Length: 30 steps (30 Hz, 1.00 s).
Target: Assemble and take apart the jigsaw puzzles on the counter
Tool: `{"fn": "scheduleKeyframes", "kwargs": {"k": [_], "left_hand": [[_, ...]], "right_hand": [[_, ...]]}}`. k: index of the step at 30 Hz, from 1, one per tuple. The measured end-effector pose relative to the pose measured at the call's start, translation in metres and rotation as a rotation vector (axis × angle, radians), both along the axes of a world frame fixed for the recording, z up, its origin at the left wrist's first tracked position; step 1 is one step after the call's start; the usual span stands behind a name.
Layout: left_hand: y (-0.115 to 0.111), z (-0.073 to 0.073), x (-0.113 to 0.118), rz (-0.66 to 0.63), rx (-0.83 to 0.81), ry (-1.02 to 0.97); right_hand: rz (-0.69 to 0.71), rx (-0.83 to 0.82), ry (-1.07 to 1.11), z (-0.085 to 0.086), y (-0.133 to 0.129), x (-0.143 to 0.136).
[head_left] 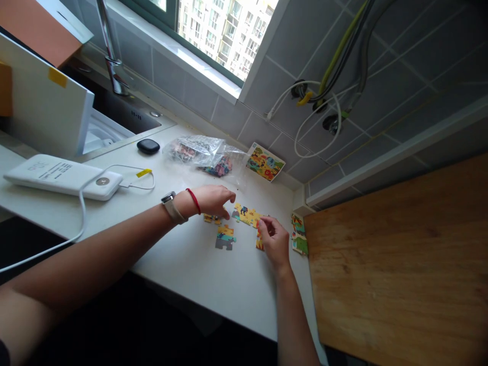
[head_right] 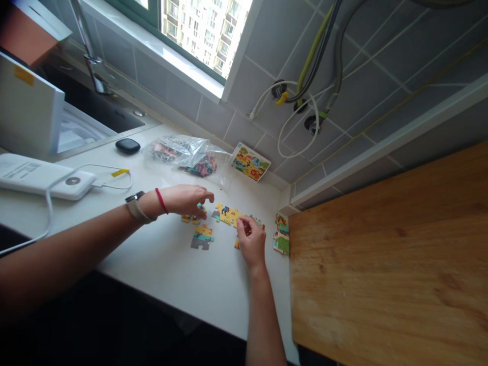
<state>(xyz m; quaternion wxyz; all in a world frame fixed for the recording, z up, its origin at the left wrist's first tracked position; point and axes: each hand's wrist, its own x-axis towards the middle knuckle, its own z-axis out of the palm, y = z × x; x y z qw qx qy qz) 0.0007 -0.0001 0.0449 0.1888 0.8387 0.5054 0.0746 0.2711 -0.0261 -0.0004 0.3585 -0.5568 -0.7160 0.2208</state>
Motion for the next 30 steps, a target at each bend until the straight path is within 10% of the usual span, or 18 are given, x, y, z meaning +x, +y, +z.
{"fn": "scheduleKeyframes", "kwargs": {"k": [13, 23, 30], "left_hand": [[-0.008, -0.003, -0.034, -0.075, -0.010, 0.137], [0.003, -0.001, -0.046, -0.209, 0.024, -0.203], [-0.015, -0.007, -0.022, -0.300, 0.046, -0.346]], "right_hand": [[0.506, -0.195, -0.180, 0.006, -0.015, -0.018], [0.536, -0.109, -0.218, 0.002, -0.019, -0.031], [0.258, -0.237, 0.291, 0.001, -0.016, -0.032]]}}
